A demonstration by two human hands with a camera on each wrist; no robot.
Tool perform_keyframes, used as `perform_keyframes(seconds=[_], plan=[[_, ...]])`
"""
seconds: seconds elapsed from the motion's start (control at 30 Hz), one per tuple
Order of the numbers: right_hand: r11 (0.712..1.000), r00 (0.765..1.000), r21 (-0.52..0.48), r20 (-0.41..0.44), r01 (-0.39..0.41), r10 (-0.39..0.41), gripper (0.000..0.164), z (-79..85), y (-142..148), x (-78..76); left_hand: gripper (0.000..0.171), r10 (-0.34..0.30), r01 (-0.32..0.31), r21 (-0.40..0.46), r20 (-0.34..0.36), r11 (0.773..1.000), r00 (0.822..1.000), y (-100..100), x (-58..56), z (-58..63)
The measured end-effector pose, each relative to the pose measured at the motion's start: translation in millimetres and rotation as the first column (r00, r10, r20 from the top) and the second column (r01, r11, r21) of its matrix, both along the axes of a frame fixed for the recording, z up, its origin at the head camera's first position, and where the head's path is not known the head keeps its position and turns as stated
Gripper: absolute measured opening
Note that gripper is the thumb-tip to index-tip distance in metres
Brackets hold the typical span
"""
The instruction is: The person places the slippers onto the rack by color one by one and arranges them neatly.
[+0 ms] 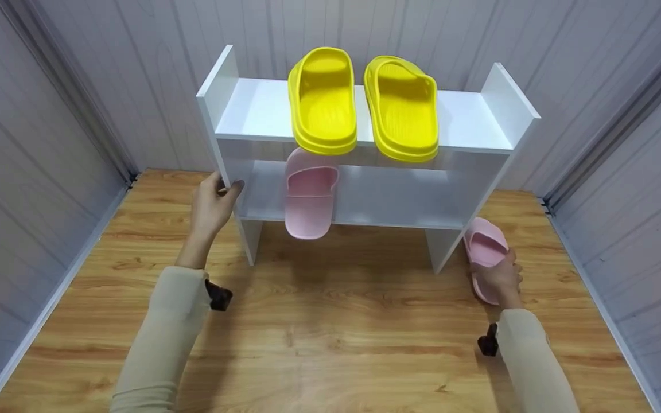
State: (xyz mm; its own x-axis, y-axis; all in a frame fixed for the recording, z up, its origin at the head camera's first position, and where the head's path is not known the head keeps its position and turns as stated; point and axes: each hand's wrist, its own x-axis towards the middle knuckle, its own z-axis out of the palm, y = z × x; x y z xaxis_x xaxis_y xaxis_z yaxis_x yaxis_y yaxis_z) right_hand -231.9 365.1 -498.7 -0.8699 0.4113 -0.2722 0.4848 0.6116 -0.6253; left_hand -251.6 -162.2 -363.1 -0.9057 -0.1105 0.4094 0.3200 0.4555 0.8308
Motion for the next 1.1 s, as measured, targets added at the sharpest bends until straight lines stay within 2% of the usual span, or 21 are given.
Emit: perform_keyframes(seconds=[0.2, 0.4, 0.6, 0.73, 0.83, 1.0, 1.1], plan=[[0.992, 0.992, 0.063, -0.051, -0.108, 0.111, 0.096, 8.5, 11, 3.3, 0.028, 0.003, -0.003, -0.011, -0.003, 1.000, 1.000, 0, -0.3, -0.5], [0.959, 0.961, 0.138, -0.096, -0.246, 0.261, 0.097, 18.4, 25, 5.9, 0.028, 0.004, -0.004, -0.002, -0.017, 1.000, 1.000, 0, 0.6, -0.1], [0.901, 0.913, 0.217, -0.076, -0.377, 0.401, 0.096, 31.4, 36, 6.1, 0.026, 0.001, -0.001, 0.003, -0.012, 1.000, 1.000, 0, -0.7, -0.3], [0.842, 0.862, 0.246, -0.051, -0.479, 0.505, 0.096, 44.0, 42, 6.1, 0.028, -0.008, 0.008, -0.002, 0.010, 1.000, 1.000, -1, -0.8, -0.7], [0.811, 0.827, 0.218, -0.034, -0.542, 0.562, 0.094, 54.0, 46, 7.4, 0.030, -0.010, 0.010, -0.006, 0.018, 1.000, 1.000, -2, -1.0, -1.2], [0.784, 0.791, 0.117, 0.019, -0.609, 0.612, 0.096, 67.9, 52, 12.7, 0.030, -0.012, 0.012, 0.000, 0.010, 1.000, 1.000, -2, -1.4, -1.4], [0.757, 0.761, 0.082, 0.033, -0.648, 0.648, 0.095, 74.1, 55, 16.6, 0.030, -0.016, 0.016, 0.006, 0.004, 1.000, 1.000, -2, -1.6, -1.4]])
